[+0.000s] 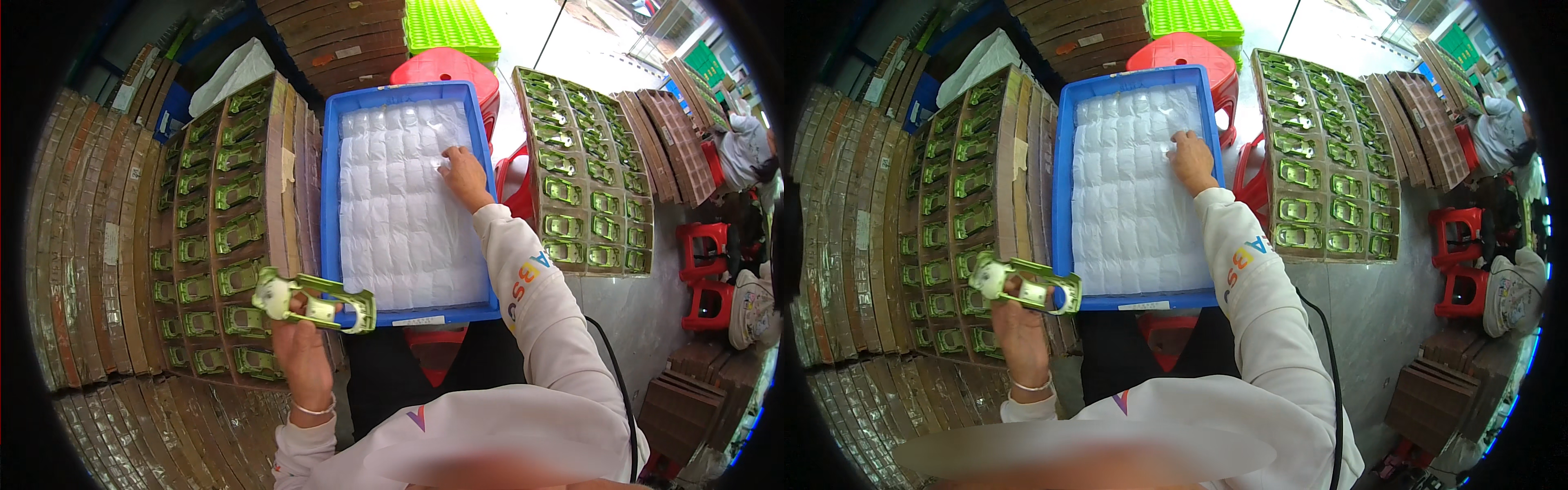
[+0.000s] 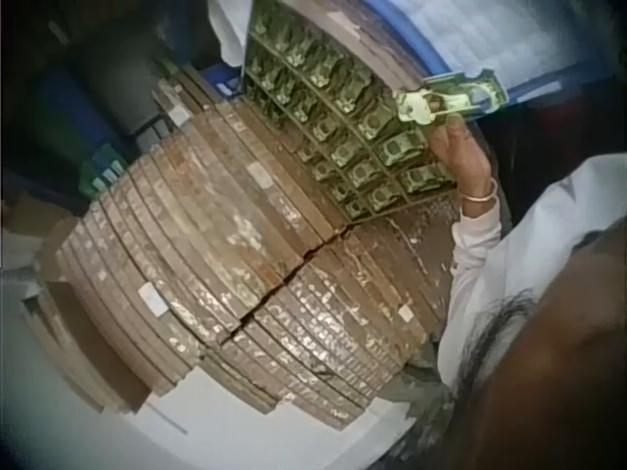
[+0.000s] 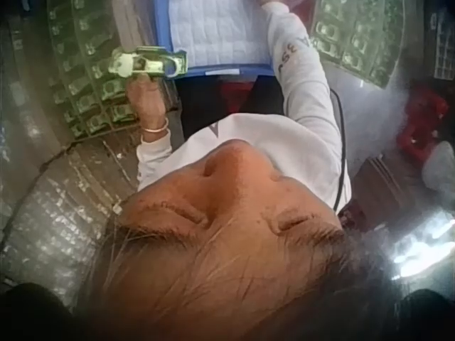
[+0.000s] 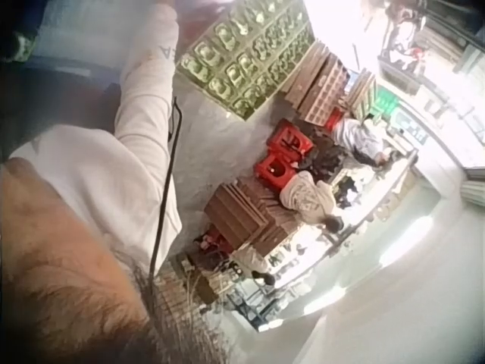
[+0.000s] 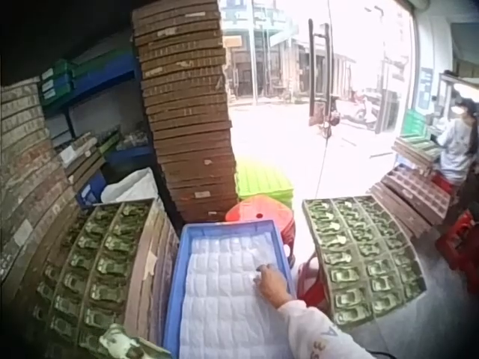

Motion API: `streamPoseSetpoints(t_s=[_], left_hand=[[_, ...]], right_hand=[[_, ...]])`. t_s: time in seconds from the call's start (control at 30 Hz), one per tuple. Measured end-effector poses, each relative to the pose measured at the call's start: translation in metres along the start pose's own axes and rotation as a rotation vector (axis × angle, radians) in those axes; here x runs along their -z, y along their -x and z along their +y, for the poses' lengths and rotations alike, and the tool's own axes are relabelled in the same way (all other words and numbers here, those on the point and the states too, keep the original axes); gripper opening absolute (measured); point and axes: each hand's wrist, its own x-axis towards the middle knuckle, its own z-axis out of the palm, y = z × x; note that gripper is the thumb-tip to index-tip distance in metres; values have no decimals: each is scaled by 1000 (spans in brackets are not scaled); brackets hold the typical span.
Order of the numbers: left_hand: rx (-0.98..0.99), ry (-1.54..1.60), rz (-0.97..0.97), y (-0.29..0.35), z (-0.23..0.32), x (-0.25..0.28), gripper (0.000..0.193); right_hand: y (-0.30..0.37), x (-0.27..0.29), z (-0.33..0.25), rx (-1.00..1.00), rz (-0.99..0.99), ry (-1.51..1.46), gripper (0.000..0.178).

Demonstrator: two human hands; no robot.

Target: The person assembles plastic toy car bodies by hand, inserting internal components into each body.

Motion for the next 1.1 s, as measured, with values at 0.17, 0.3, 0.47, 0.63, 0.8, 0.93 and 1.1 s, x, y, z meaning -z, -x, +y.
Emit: streamPoseSetpoints(t_s=[0.17,0.3,0.47,0.63,0.8,0.93,1.1], left_hand=[[281,177,24,5,-28,-5,45],[437,294,43,9,-38,-3,48],[623,391,-35,0,-48,-9,56],[619,527,-116,-25,-70,-14,56],[598,552,-107,-26,-76,-24,51],[529,479,5,-13,-65,-32,49],[471,495,41,2,-61,-32,47]], right_hand=[[20,5,-12,236,51,174,28],[17,-7,-5,270,105,219,16],[32,4,-12,200,206,-218,16],[97,81,-73,335,141,-677,11],[183,133,-110,575,78,-618,15],[210,140,-132,927,65,-427,22],[234,136,-141,932,86,-254,28]])
